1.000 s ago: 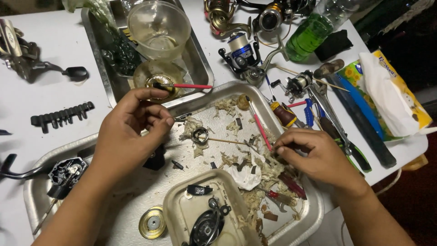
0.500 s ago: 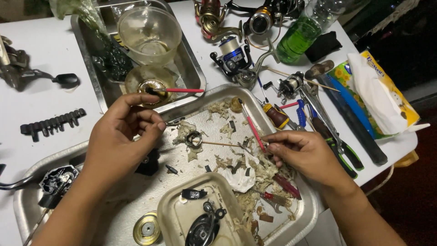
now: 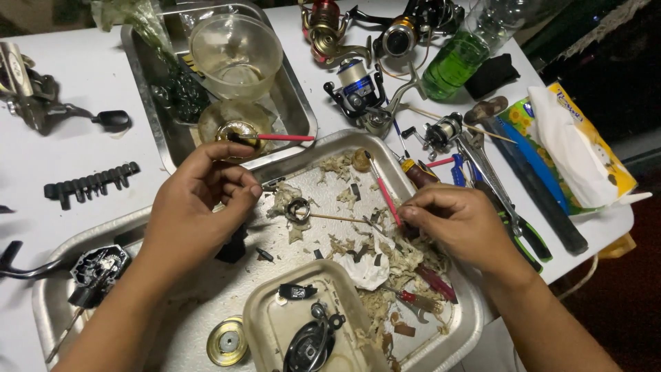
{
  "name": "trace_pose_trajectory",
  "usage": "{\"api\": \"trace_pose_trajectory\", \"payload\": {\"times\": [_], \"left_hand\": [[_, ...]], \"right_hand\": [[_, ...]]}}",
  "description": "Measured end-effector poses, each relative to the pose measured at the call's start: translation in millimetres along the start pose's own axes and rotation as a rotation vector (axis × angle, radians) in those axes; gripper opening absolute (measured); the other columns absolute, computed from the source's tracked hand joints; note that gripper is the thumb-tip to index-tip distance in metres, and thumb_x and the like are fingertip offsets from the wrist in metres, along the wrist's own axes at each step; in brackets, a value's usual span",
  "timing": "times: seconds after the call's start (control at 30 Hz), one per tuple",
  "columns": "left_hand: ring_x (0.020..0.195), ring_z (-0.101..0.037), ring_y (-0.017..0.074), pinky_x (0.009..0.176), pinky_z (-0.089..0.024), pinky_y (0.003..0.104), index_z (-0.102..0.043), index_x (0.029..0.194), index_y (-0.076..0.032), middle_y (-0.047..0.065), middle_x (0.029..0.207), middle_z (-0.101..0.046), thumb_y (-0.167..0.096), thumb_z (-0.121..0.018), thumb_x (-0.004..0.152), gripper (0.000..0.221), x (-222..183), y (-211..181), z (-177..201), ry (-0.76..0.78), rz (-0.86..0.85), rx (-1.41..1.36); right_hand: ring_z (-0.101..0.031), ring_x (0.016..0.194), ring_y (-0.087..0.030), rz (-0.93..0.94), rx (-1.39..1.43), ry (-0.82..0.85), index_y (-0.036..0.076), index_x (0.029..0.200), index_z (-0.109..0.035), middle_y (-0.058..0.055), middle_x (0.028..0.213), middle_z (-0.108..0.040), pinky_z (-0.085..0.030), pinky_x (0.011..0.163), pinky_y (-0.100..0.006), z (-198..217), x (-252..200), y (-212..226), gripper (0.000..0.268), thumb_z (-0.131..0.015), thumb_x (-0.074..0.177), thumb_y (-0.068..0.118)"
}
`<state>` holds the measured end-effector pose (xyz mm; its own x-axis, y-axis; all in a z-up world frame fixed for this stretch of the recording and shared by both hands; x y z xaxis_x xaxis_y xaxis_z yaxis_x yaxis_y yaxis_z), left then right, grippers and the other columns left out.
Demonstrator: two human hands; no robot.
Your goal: Securing screws and assembling internal components of a fishing reel on a workbench.
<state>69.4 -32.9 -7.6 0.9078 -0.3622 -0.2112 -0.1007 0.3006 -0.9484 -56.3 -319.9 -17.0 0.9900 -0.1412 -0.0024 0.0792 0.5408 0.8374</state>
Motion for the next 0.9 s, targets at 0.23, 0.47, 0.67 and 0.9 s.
{"api": "trace_pose_trajectory", "payload": {"times": [0.23, 0.47, 0.67, 0.9], "left_hand": [[0.079, -0.063, 0.0127, 0.076, -0.054, 0.026, -0.062, 0.131, -0.01, 0.006, 0.092, -0.071, -0.004, -0.068, 0.088, 0.043, 3.8, 5.4, 0.8, 0.003, -0.034, -0.082], [0.079, -0.065, 0.0115, 0.077, -0.058, 0.025, -0.063, 0.13, -0.011, 0.004, 0.091, -0.073, -0.004, -0.071, 0.088, 0.044, 3.6, 6.6, 3.4, -0.009, -0.005, -0.14], [0.079, -0.065, 0.0099, 0.08, -0.058, 0.024, -0.064, 0.129, -0.011, 0.003, 0.089, -0.072, -0.004, -0.071, 0.088, 0.043, 5.1, 6.7, 4.1, -0.011, -0.023, -0.126], [0.082, -0.066, 0.0114, 0.079, -0.058, 0.025, -0.063, 0.13, -0.011, 0.003, 0.091, -0.071, -0.004, -0.07, 0.089, 0.043, 3.3, 7.5, 3.1, -0.014, 0.008, -0.146]], "right_hand": [[-0.068, 0.065, -0.018, -0.161, 0.337, 0.061, -0.007, 0.116, -0.078, -0.014, 0.083, -0.076, -0.063, 0.063, -0.027, -24.7, 24.7, -1.2, 0.028, -0.072, 0.088, -0.001], [-0.074, 0.076, -0.025, -0.175, 0.633, 0.215, -0.011, 0.129, -0.066, -0.029, 0.105, -0.077, -0.066, 0.068, -0.031, -53.0, 52.8, 2.9, 0.035, -0.055, 0.099, 0.003], [-0.076, 0.093, -0.035, -0.222, 0.758, 0.268, -0.017, 0.137, -0.056, -0.034, 0.114, -0.073, -0.066, 0.079, -0.037, -60.8, 51.7, 4.4, 0.042, -0.043, 0.102, 0.002], [-0.076, 0.096, -0.03, -0.249, 0.643, 0.251, -0.01, 0.139, -0.059, -0.027, 0.117, -0.076, -0.066, 0.082, -0.035, -59.5, 44.4, 12.2, 0.05, -0.062, 0.089, -0.008]]}}
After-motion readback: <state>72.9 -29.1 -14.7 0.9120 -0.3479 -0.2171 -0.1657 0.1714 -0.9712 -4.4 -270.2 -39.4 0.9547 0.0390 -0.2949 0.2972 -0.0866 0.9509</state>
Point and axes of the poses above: each hand's wrist, its own x-axis towards the middle knuckle, its own z-axis out of the back of the hand, y = z × x, the point moved 8 cm from there along x, towards the middle knuckle
